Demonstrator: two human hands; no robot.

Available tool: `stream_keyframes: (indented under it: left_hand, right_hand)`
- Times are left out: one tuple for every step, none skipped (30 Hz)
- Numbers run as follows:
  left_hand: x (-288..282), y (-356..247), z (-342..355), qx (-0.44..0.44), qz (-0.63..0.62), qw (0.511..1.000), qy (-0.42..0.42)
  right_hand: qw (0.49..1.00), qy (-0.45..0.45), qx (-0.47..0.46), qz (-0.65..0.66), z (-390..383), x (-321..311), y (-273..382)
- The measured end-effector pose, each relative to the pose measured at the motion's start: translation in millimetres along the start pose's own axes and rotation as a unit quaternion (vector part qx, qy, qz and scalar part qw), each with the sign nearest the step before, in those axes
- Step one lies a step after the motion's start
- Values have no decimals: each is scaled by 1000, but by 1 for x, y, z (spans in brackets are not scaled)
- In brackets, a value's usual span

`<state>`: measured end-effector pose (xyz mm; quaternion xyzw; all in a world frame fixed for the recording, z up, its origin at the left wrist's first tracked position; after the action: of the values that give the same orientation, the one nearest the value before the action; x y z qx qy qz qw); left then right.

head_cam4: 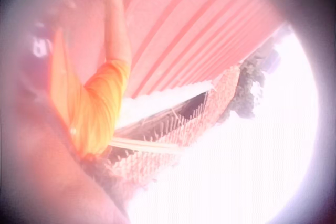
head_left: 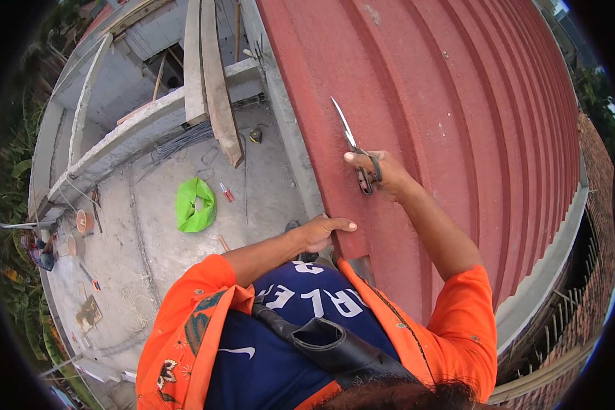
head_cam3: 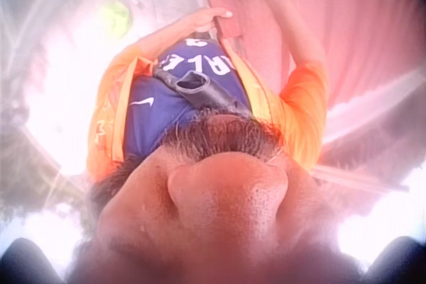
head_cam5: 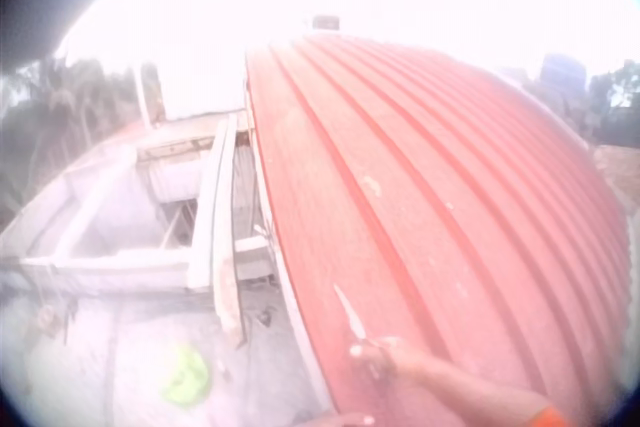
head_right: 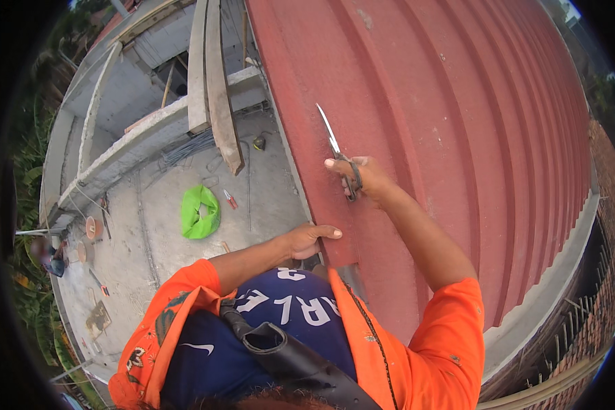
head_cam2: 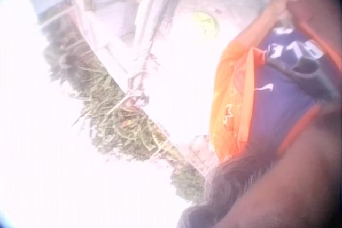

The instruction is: The person uses tin snips to cut the edge of a red corrugated roofing sheet on a rooftop. They repeatedly snip small sections along the sheet's edge, removing small pieces of material throughout the clip.

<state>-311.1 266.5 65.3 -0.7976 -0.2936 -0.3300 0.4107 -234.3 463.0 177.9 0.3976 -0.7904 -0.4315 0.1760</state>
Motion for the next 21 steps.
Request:
stream_keyframes:
  left_hand:
    - [-1, 2, -2, 1, 12, 1000, -6]
    - [-4, 3, -4, 4, 21, 1000, -22]
    - [-4, 0, -4, 6, 31, 999, -33]
    - [-6, -4, -4, 8, 42, 998, -44]
    - [-11, -15, -5, 33, 22, 998, -42]
    - [-17, -33, -3, 58, 1, 998, -34]
    - [-23, -53, 1, 84, -22, 996, -27]
    - [-25, -81, 2, 109, -18, 994, -22]
    - [-23, -109, 3, 137, -15, 990, -20]
    - [-21, -129, 7, 137, -17, 990, -16]
    - [-20, -152, 11, 144, -15, 989, -18]
    - [-20, -175, 13, 156, -11, 987, -22]
    - [-19, -187, 17, 149, 7, 988, -46]
    - [-18, -195, 23, 141, 21, 987, -72]
    - [-19, -199, 25, 113, 2, 990, -80]
    - [-40, -187, 42, 105, 9, 991, -80]
    - [-40, -187, 44, 97, 4, 992, -75]
    - [-40, -187, 42, 90, 1, 993, -70]
    - [-38, -189, 41, 78, 0, 995, -62]
    - [-39, -192, 42, 81, 4, 995, -57]
    - [-36, -190, 43, 80, 6, 995, -51]
  right_hand:
    - [1000, -5, 17, -15, -6, 0, 4]
    - [999, -10, 33, -30, -8, 1, 4]
    - [999, -7, 37, -28, -8, -1, 3]
    - [999, -4, 41, -26, -7, -2, 1]
    - [999, -1, 45, -23, -6, -1, -1]
    - [999, -6, 47, -22, -5, -3, -2]
    - [998, -10, 49, -24, -4, -3, -2]
    - [998, -15, 54, -25, -4, -3, -4]
    - [998, -18, 53, -23, -6, -3, -4]
    - [998, -17, 54, -23, -10, -3, -4]
    - [999, -8, 49, -23, -9, 0, -1]
    - [998, -7, 65, -14, -12, 0, 4]
    - [997, 1, 82, -7, -17, -2, 7]
    - [996, -6, 87, -9, -19, -2, 9]
    - [995, -15, 95, -12, -21, -2, 12]
    - [995, -12, 96, -10, -22, 2, 19]
    - [995, -18, 99, -4, -25, 2, 22]
    - [994, -7, 98, 38, -26, 1, 18]
    - [992, -1, 98, 82, -27, -1, 9]
    - [986, -1, 99, 130, -25, -1, 2]
    - [985, 0, 86, 148, -23, -2, -1]
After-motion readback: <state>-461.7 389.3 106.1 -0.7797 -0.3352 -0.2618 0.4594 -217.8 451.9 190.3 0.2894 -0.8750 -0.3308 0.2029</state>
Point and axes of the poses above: each hand's wrist, its own z-axis towards the middle knuckle, its own x-axis out of the palm, y = z × x, the point moved 3 cm from there along z, towards the middle knuckle, and after that the axes turned 2 degrees about x, right-handed, at the moved point
